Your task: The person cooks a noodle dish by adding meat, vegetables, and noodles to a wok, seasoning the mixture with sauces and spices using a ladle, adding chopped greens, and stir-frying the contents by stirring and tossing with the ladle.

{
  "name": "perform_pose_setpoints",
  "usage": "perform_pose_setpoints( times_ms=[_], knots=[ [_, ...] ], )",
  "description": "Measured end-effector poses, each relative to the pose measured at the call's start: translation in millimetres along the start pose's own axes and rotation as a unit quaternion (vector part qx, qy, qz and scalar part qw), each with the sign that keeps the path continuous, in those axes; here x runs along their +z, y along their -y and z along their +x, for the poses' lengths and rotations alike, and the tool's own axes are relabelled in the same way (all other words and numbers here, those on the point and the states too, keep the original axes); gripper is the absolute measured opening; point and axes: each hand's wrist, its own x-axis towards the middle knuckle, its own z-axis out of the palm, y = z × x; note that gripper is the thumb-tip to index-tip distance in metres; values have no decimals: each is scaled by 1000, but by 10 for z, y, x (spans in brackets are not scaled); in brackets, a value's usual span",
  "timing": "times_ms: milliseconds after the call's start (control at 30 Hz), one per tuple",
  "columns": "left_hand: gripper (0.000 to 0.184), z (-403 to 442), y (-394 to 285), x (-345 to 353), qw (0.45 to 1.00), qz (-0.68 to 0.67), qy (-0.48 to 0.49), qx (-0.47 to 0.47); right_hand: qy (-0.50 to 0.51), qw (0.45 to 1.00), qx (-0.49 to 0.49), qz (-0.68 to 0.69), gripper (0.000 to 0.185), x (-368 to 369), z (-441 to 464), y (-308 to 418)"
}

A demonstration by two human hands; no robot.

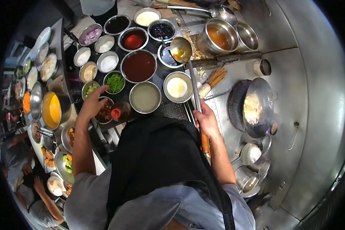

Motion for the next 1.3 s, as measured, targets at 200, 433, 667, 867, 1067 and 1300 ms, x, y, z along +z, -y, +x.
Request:
perform_pose_setpoints(
  times_ms=[200,433,667,867,1067,1300],
  knots=[
    [46,587,-246,-28,996,38,7,82,-2,999,26,-28,63,113,86,125],
    [42,964,-421,128,990,28,30,133,0,999,42,13,64,182,98,226],
    [28,1525,-623,384,987,-56,5,152,22,976,85,202,64,106,-39,316],
    [19,2569,-873,743,962,68,-48,259,17,980,66,186,66,106,-195,328],
    [45,3142,-950,1130,941,221,-29,256,10,985,55,165,68,116,-264,414],
    [41,3312,-898,1318,933,278,6,227,8,984,60,166,68,81,-297,437]
  ],
)
